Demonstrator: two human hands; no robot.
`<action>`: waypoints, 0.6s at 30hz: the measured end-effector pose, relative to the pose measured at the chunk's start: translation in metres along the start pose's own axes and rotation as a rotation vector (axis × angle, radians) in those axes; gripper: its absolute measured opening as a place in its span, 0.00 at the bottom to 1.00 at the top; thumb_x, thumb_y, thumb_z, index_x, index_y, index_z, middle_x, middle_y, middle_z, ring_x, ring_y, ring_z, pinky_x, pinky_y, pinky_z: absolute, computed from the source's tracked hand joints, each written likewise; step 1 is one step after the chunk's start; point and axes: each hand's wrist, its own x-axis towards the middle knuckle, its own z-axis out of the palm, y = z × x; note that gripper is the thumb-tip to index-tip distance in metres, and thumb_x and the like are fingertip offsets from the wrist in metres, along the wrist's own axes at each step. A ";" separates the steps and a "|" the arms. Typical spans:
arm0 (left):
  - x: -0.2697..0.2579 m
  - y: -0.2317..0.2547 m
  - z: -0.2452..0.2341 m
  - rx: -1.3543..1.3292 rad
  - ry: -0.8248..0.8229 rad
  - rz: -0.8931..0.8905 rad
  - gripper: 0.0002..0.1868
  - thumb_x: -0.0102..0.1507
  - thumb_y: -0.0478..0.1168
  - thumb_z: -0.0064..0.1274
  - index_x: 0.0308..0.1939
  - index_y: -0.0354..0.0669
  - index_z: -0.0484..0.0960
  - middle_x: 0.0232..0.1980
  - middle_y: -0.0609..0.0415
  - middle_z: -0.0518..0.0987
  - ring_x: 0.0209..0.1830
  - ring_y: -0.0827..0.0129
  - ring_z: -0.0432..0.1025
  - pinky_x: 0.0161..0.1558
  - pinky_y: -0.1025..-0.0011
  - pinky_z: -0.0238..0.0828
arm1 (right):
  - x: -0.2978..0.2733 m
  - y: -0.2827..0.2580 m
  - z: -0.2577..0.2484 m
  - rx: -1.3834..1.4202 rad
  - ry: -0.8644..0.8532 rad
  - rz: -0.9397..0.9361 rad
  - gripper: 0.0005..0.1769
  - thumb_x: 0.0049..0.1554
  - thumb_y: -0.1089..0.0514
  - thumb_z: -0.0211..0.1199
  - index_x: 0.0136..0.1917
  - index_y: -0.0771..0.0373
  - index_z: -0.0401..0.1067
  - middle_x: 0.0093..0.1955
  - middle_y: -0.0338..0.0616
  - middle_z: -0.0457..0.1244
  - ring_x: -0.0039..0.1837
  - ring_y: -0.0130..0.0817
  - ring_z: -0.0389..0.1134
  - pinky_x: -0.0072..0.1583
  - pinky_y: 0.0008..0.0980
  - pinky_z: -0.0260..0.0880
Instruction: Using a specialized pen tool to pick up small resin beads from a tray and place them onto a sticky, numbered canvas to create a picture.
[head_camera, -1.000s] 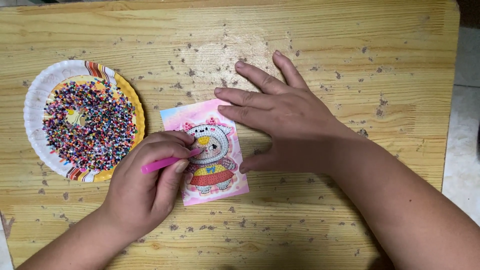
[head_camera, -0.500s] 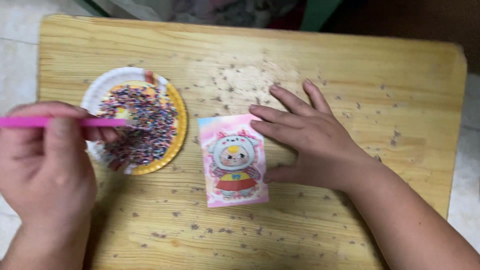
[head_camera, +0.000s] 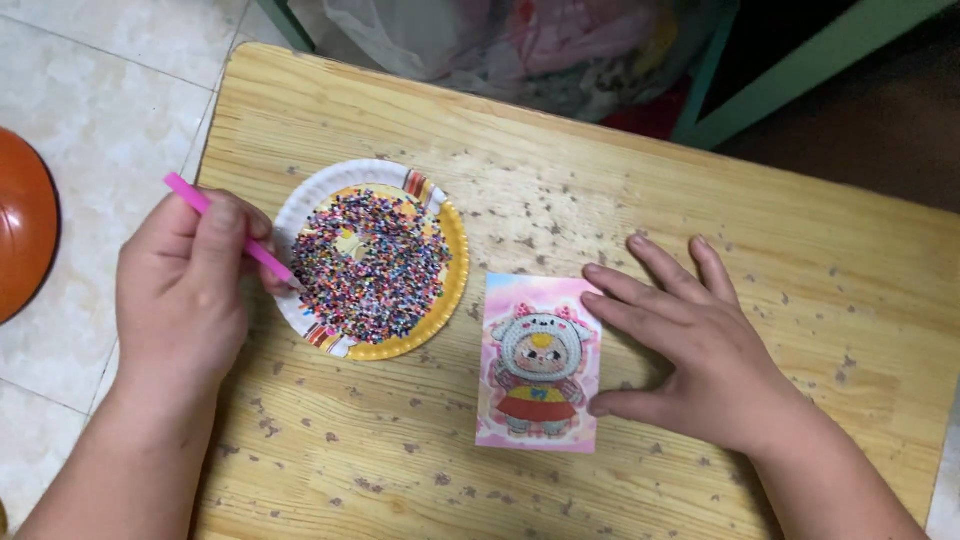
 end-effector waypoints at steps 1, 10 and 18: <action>0.000 0.002 -0.001 -0.003 0.007 -0.001 0.13 0.73 0.40 0.36 0.36 0.37 0.68 0.25 0.48 0.71 0.20 0.70 0.67 0.27 0.77 0.66 | 0.000 0.000 0.000 -0.002 -0.004 -0.006 0.55 0.30 0.36 0.78 0.68 0.45 0.60 0.71 0.31 0.55 0.77 0.48 0.45 0.73 0.58 0.29; 0.002 -0.001 -0.007 0.356 -0.049 0.039 0.14 0.70 0.38 0.40 0.27 0.45 0.70 0.22 0.60 0.72 0.23 0.76 0.64 0.31 0.76 0.61 | 0.001 0.000 0.002 -0.042 0.008 -0.034 0.55 0.31 0.32 0.75 0.68 0.46 0.59 0.71 0.32 0.55 0.77 0.49 0.46 0.73 0.59 0.31; -0.006 0.005 -0.005 0.588 -0.150 0.261 0.11 0.67 0.40 0.39 0.39 0.41 0.77 0.30 0.53 0.73 0.31 0.64 0.68 0.36 0.68 0.61 | -0.001 0.003 0.004 -0.046 0.019 -0.044 0.56 0.30 0.32 0.76 0.68 0.46 0.59 0.71 0.32 0.55 0.77 0.49 0.47 0.73 0.60 0.32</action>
